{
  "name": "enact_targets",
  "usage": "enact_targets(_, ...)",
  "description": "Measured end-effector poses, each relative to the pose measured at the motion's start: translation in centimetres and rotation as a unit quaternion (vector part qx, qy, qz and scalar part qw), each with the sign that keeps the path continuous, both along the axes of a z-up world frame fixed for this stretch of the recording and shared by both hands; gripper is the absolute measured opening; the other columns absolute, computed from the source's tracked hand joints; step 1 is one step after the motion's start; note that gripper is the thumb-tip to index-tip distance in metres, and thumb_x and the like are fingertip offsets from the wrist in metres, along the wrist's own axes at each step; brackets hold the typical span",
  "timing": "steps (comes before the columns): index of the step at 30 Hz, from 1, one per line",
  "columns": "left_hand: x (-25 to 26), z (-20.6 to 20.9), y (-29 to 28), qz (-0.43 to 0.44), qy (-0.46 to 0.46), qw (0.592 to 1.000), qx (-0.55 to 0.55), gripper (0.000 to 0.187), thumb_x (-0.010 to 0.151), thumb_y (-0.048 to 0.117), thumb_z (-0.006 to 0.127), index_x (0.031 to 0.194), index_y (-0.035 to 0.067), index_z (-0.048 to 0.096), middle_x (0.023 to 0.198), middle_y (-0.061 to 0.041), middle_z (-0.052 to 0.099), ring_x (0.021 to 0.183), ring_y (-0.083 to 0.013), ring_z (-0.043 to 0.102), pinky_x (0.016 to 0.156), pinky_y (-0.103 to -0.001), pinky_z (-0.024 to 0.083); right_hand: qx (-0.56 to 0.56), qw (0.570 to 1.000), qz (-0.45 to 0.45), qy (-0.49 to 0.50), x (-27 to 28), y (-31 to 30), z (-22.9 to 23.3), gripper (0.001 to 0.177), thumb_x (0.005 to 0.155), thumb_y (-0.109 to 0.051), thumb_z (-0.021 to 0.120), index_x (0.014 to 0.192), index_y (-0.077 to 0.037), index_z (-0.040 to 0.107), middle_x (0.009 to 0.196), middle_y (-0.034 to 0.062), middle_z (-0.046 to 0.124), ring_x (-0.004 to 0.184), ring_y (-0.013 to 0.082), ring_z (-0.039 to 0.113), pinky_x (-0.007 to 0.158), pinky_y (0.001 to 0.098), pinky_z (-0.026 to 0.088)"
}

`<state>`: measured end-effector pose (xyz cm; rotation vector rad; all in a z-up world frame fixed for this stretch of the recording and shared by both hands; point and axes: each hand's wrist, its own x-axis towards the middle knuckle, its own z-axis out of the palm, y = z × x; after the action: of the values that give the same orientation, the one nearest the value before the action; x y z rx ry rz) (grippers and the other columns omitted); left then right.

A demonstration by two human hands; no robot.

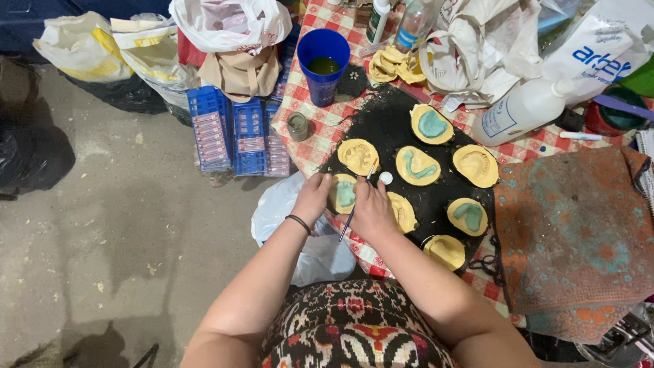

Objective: The person paints the inside of several small, yellow ceramic bowls with a light blue substance using a paintbrush. They periodically dip the brush into a small white container to reload the paint.

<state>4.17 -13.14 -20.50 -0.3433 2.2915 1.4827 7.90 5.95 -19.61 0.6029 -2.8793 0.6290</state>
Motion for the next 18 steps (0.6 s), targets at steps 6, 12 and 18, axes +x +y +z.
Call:
enact_targets(6,3.3,1.5,-0.5,0.157,-0.026,0.943,0.293,0.050,0.107,0.047,0.058,0.133,0.005,0.064,0.107,-0.008,0.066,0.092,-0.0193,0.067,0.079,-0.031,0.061,-0.137,0.990,0.014,-0.006,1.0,-0.5,2.5,0.086,0.051,-0.037,0.096,0.112,-0.006,0.044,0.130,0.0280,0.062,0.115,0.0489,0.064,0.109,0.0597,0.044)
enact_targets(12,5.8,3.4,-4.6,-0.106,-0.003,0.876,0.470,0.117,0.071,-0.001,0.091,0.164,0.013,0.023,0.154,-0.001,0.046,0.106,-0.0123,0.068,0.092,-0.031,0.064,-0.186,0.977,0.100,-0.004,1.0,0.8,8.1,0.075,0.055,-0.030,0.093,0.109,-0.014,0.044,0.138,0.0161,0.061,0.124,0.0406,0.061,0.112,0.0521,0.043)
enact_targets(18,5.2,2.2,-3.7,-0.120,-0.007,0.779,0.616,0.128,0.069,-0.028,0.078,0.167,0.023,0.014,0.161,-0.014,0.039,0.112,-0.0463,0.069,0.084,-0.057,0.067,-0.105,0.954,0.281,0.005,-0.4,1.8,14.8,0.057,0.076,-0.018,0.085,0.115,-0.015,0.043,0.136,0.0170,0.060,0.127,0.0446,0.059,0.111,0.0604,0.043)
